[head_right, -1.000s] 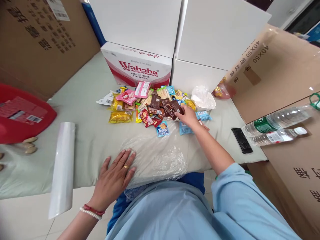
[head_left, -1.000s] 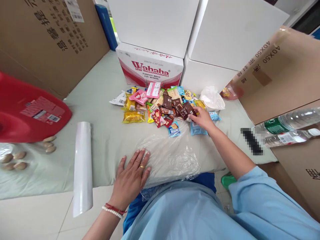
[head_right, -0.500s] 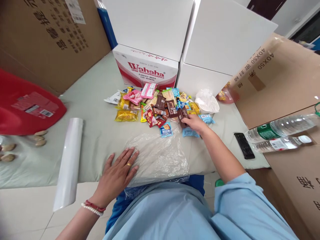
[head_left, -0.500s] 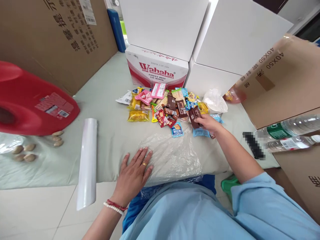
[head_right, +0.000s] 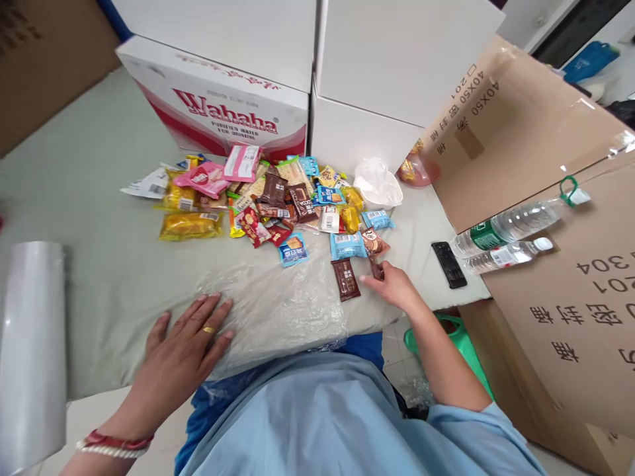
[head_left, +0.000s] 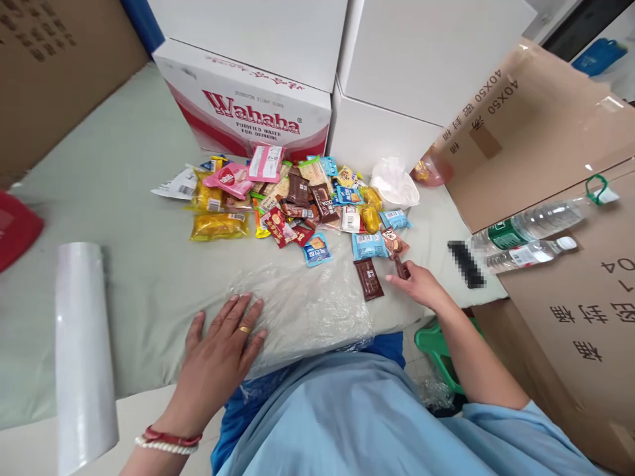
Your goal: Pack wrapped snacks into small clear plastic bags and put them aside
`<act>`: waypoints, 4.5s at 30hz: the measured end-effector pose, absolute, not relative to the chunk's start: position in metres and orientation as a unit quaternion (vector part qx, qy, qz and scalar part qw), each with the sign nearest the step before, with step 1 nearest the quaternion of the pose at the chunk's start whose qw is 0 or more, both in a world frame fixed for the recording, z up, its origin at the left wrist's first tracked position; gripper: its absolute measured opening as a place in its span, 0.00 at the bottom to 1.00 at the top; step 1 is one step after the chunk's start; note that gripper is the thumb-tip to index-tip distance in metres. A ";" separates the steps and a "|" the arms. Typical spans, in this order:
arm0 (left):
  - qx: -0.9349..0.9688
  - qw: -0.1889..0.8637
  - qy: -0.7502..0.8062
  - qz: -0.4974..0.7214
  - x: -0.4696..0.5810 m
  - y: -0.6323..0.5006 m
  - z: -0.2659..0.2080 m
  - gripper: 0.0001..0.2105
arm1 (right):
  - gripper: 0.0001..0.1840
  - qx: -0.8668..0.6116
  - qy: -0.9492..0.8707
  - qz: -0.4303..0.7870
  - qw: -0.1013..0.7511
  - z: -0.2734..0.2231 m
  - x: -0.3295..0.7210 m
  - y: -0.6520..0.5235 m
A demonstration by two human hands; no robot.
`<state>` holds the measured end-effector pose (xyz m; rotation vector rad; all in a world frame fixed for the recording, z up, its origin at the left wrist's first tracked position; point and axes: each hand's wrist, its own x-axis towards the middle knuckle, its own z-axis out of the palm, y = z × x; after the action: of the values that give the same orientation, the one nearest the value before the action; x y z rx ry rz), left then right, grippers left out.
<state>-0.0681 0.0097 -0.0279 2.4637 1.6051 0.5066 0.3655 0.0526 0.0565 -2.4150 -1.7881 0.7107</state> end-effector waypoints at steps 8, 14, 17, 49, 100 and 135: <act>0.821 0.079 0.538 0.173 -0.067 0.009 -0.030 0.26 | 0.34 -0.753 -0.634 0.175 -0.031 0.040 0.304 0.055; 0.807 0.072 0.549 0.207 -0.070 0.007 -0.026 0.24 | 0.28 -0.769 -0.622 0.121 -0.084 0.046 0.292 0.053; 0.800 0.074 0.563 0.192 -0.065 0.013 -0.017 0.23 | 0.22 -0.771 -0.613 0.123 -0.119 0.055 0.305 0.055; 0.799 0.097 0.571 0.163 -0.058 0.025 -0.013 0.25 | 0.27 -0.506 -0.833 0.135 -0.177 0.071 0.161 0.061; 0.610 0.364 0.673 0.204 -0.099 0.031 0.026 0.22 | 0.17 -0.486 -0.741 0.440 0.141 0.053 0.286 0.081; 0.774 0.175 0.566 0.223 0.007 0.019 0.003 0.12 | 0.19 -0.344 -0.910 0.217 -0.073 0.058 0.201 0.082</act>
<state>0.0066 0.0194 0.0029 2.1949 1.6029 0.6333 0.2010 0.0819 0.0579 -1.1351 -3.0014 0.7163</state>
